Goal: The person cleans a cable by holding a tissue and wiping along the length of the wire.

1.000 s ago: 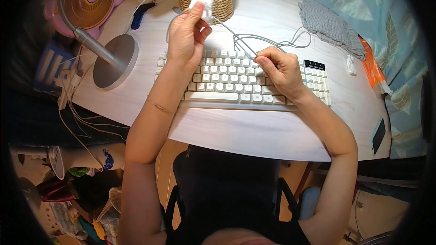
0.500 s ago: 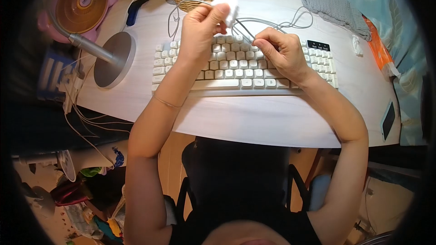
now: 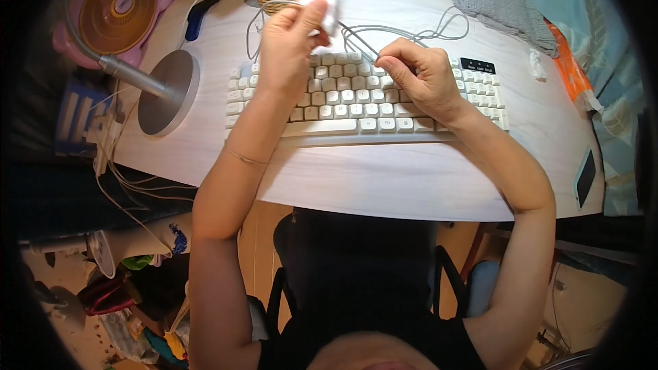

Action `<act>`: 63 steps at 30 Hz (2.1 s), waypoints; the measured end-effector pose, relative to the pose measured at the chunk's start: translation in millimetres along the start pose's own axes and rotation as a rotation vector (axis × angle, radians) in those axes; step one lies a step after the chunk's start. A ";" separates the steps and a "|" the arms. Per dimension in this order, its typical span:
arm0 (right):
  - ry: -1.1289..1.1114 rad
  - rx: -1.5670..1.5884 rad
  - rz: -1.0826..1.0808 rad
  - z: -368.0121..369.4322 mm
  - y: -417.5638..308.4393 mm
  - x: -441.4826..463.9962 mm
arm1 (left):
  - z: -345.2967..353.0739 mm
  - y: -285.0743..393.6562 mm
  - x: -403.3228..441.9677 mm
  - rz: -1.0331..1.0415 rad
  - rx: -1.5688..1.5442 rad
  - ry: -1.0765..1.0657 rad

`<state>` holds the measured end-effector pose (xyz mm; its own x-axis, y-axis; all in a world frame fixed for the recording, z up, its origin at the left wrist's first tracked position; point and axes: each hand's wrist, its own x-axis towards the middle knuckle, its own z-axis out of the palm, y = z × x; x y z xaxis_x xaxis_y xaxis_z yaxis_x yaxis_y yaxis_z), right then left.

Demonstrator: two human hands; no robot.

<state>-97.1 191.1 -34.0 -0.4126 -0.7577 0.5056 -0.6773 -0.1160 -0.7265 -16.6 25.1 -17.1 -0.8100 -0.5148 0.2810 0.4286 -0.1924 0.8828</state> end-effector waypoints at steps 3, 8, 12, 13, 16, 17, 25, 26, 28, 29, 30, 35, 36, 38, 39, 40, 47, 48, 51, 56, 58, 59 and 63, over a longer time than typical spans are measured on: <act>-0.006 -0.003 0.014 0.0 0.3 -0.2 | -12.9 11.6 9.4 0.018 -0.152 0.093; -0.021 -0.009 0.021 -1.9 -4.0 -0.8 | -16.8 13.6 13.1 0.025 -0.201 0.116; 0.005 -0.030 -0.040 0.1 0.1 -0.3 | -5.6 6.3 6.1 0.046 -0.051 0.005; 0.024 -0.023 -0.062 1.4 2.3 -0.1 | -1.4 6.0 0.7 0.042 0.006 -0.035; 0.043 -0.027 -0.071 1.1 -0.3 0.9 | 9.4 3.8 -10.5 -0.012 0.055 -0.113; 0.043 -0.032 -0.064 0.8 -1.8 1.2 | 10.7 2.5 -12.3 -0.042 0.022 -0.130; 0.116 0.089 -0.025 0.8 -0.9 -0.5 | 5.1 2.5 -9.0 -0.120 0.163 -0.170; 0.133 0.115 -0.023 0.1 0.2 -1.0 | 5.7 -2.3 -8.1 -0.090 0.185 -0.204; 0.162 0.137 -0.050 0.9 0.7 -1.2 | 7.8 -1.5 -10.8 -0.131 0.182 -0.282; 0.167 0.138 -0.052 0.7 1.1 -1.3 | 8.0 -2.6 -11.5 -0.139 0.228 -0.313; 0.173 0.138 -0.053 -0.1 1.5 -1.7 | 8.7 -2.7 -12.2 -0.150 0.241 -0.312; 0.191 0.199 0.010 -0.9 3.3 0.4 | 7.8 -3.0 -11.5 -0.215 0.261 -0.348; 0.182 0.179 0.023 -1.4 2.1 -0.5 | 8.7 -2.9 -11.9 -0.216 0.241 -0.352; 0.166 0.113 -0.028 -1.2 1.5 -1.0 | 10.7 -1.5 -13.2 -0.220 0.202 -0.359; 0.158 0.081 -0.054 -0.9 1.5 -1.2 | 10.5 -1.1 -13.1 -0.222 0.212 -0.358; 0.175 0.097 -0.053 -0.7 1.6 -1.6 | 9.8 -0.6 -12.8 -0.224 0.221 -0.357; 0.114 0.087 -0.066 -1.3 -0.2 -0.7 | 7.9 -3.0 -12.1 -0.191 0.205 -0.347; 0.094 0.061 -0.076 -1.4 -1.0 -0.4 | 8.4 -2.8 -12.4 -0.183 0.176 -0.344; 0.068 0.034 -0.057 -1.6 -2.7 -0.5 | 10.0 -0.8 -13.1 -0.169 0.086 -0.323; 0.061 0.031 -0.032 -2.0 -3.9 -0.1 | 11.4 -1.0 -12.4 -0.179 -0.040 -0.307; 0.059 0.027 -0.022 -2.6 -2.8 -0.6 | 10.3 -2.4 -13.2 -0.190 -0.007 -0.341; 0.059 0.024 -0.017 -2.8 -2.1 -0.8 | 9.3 -3.5 -13.5 -0.195 0.009 -0.359; 0.065 0.044 -0.031 -1.9 -1.8 -0.5 | 2.3 -10.7 -12.6 -0.197 0.139 -0.460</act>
<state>-96.8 192.9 -32.1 -0.4314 -0.7102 0.5564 -0.6633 -0.1684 -0.7292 -11.9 35.6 -29.2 -0.9755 -0.0534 0.2133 0.2183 -0.1193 0.9686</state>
